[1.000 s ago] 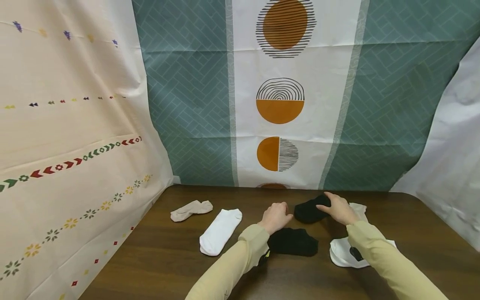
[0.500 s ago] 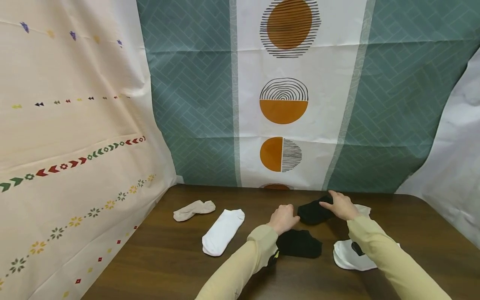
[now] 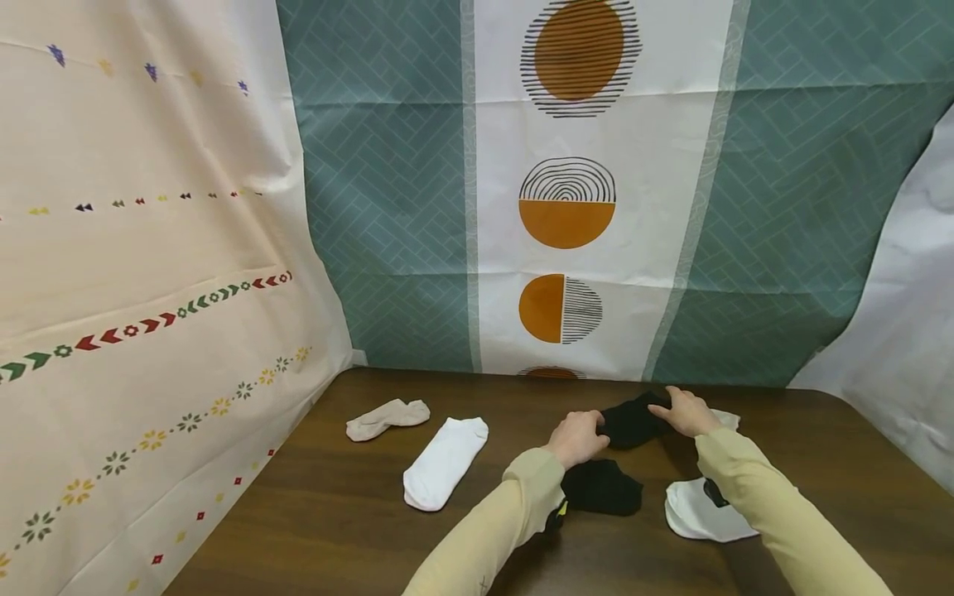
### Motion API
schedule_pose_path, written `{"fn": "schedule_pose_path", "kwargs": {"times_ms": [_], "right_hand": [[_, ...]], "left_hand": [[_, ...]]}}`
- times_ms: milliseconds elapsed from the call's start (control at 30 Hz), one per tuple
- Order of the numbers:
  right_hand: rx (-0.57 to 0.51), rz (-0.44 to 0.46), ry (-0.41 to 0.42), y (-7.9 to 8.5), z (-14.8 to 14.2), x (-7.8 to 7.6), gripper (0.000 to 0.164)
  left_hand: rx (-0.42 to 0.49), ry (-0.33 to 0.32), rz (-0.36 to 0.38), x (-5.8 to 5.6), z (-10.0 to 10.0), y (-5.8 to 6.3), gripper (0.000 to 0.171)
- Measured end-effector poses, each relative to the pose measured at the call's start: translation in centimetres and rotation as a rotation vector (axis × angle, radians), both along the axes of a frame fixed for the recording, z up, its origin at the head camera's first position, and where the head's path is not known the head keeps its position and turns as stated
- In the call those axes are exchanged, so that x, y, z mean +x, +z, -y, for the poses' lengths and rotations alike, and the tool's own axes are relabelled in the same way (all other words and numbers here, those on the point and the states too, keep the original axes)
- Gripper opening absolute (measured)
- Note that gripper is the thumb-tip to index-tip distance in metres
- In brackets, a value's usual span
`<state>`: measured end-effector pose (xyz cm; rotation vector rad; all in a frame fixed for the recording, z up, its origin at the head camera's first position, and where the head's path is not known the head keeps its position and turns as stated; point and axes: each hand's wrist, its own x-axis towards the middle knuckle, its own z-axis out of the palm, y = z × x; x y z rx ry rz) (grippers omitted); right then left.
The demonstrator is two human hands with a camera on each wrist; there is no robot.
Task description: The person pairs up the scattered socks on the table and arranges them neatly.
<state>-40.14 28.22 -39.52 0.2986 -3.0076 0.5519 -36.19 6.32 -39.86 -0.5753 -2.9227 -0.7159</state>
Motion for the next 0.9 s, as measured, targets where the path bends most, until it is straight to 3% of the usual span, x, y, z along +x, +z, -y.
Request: {"fn": "schedule_pose_path", "kwargs": {"times_ms": [300,667,900], "right_hand": [[0.061,0.035,-0.013,-0.2,0.2,0.0,0.060],[0.125,-0.029,0.025,-1.3,0.1,-0.8,0.053],[0.148,-0.013,0.065,-1.0,0.3,-0.8,0.044]], "left_hand": [[-0.116,-0.010,-0.008,0.3,-0.7,0.2,0.032],[-0.199,0.004,0.015,0.1,-1.0,0.1,0.035],[-0.286,-0.038,0.026,0.1,-1.1,0.1,0.017]]}}
